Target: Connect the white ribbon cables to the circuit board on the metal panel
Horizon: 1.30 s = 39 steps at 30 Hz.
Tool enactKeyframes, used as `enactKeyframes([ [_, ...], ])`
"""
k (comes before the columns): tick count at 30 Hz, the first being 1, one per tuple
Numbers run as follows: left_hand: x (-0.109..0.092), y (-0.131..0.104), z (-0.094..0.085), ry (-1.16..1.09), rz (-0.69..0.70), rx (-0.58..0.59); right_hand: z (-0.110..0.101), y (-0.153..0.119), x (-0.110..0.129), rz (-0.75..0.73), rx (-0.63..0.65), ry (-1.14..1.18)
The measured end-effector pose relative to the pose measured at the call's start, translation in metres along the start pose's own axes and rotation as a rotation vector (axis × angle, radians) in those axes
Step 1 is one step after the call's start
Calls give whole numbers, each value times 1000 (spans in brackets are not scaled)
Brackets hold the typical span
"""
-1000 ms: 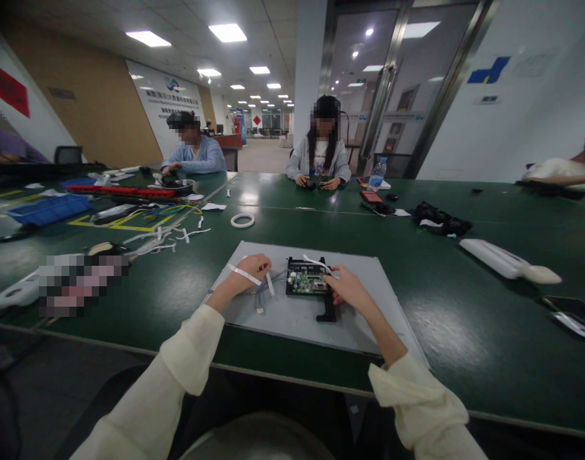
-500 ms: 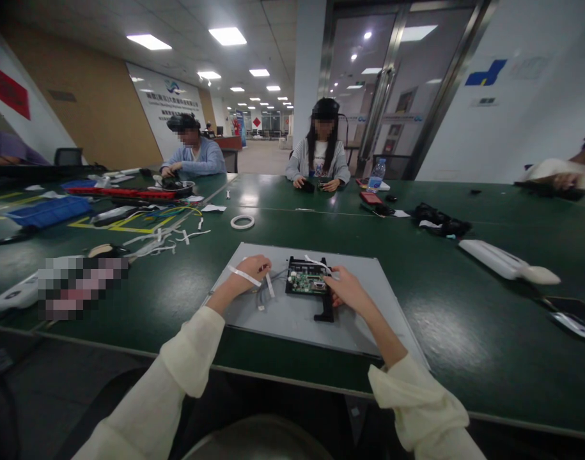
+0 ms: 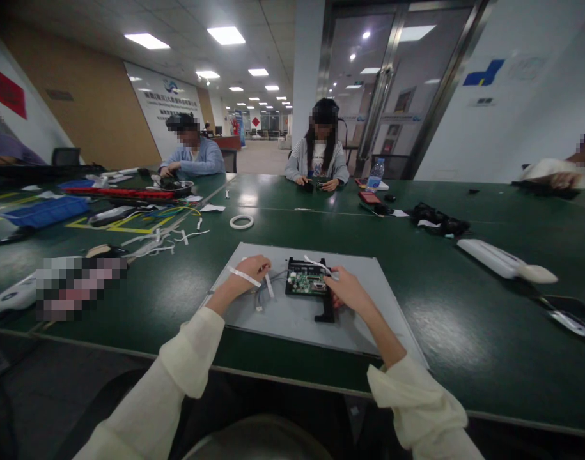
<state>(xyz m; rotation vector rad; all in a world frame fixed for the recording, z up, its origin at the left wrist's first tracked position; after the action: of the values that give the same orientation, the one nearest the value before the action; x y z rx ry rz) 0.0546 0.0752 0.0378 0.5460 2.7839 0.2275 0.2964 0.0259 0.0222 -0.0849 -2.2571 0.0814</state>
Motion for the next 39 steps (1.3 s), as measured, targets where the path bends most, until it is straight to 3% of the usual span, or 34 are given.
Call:
enactKeyframes([
  [15, -1, 4, 8, 79, 34, 45, 2, 2, -5, -17, -11, 45],
  [22, 5, 3, 4, 114, -146, 25, 3, 1, -3, -32, 49, -39],
  [31, 10, 1, -4, 165, -309, -99, -4, 2, -6, -98, 28, -166],
  [35, -12, -2, -12, -7, -164, -176, -10, 9, -13, -119, -15, -248],
  [39, -62, -7, -8, -113, 79, -143, -14, 14, -18, -140, -69, -265],
])
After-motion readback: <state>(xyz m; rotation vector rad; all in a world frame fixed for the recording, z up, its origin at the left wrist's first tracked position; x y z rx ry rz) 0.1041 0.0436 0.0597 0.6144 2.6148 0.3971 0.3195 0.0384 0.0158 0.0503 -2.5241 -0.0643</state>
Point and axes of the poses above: each hand's wrist, its own y-axis towards the middle knuckle, its own z-axis out of the palm, x = y × z, the point moved 6 cm from there along y, towards the middle knuckle, and after that the axes turned 13 degrees about -z, right-handed, at the moved point
